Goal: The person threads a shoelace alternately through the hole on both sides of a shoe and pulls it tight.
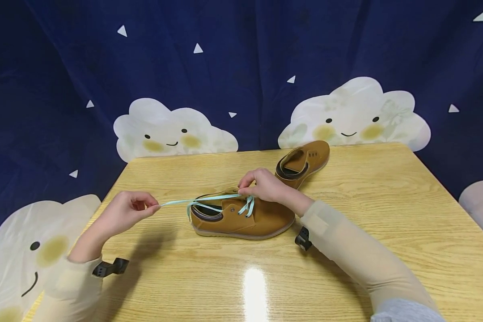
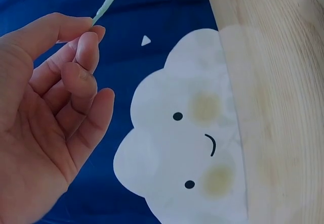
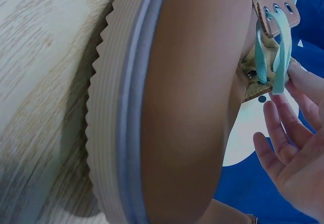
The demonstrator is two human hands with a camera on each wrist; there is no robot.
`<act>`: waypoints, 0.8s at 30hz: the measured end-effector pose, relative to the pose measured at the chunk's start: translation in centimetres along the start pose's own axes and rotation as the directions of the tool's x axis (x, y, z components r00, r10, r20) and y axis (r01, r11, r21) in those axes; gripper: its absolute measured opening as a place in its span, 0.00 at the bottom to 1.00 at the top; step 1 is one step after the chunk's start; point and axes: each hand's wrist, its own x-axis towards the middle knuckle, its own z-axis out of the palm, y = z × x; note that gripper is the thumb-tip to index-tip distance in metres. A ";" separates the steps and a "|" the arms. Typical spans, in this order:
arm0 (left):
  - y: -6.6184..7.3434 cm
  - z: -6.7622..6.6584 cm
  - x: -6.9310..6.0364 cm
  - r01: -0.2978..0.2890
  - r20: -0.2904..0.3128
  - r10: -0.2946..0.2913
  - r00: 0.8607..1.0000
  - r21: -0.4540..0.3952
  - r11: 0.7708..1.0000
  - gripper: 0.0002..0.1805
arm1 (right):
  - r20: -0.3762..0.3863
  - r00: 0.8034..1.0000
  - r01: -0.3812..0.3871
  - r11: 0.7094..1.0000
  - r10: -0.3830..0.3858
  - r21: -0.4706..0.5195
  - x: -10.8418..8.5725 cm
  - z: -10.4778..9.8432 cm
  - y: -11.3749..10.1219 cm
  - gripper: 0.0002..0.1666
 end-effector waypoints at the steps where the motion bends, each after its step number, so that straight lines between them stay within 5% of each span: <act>1: -0.1 -0.1 -0.1 0.002 -0.002 -0.002 1.000 0.000 1.000 0.08 | 0.000 1.000 0.002 1.000 -0.002 0.001 0.0 0.0 0.0 0.02; 17: -1.1 -1.2 -1.6 -0.015 -0.088 0.010 0.996 -0.053 0.999 0.06 | 0.008 1.000 0.022 0.999 -0.022 -0.025 0.1 0.1 0.1 0.04; 24: -1.5 -0.7 -1.2 0.039 0.000 -0.039 0.999 -0.035 0.999 0.05 | 0.016 1.000 -0.010 1.000 0.010 -0.001 0.0 0.1 0.1 0.02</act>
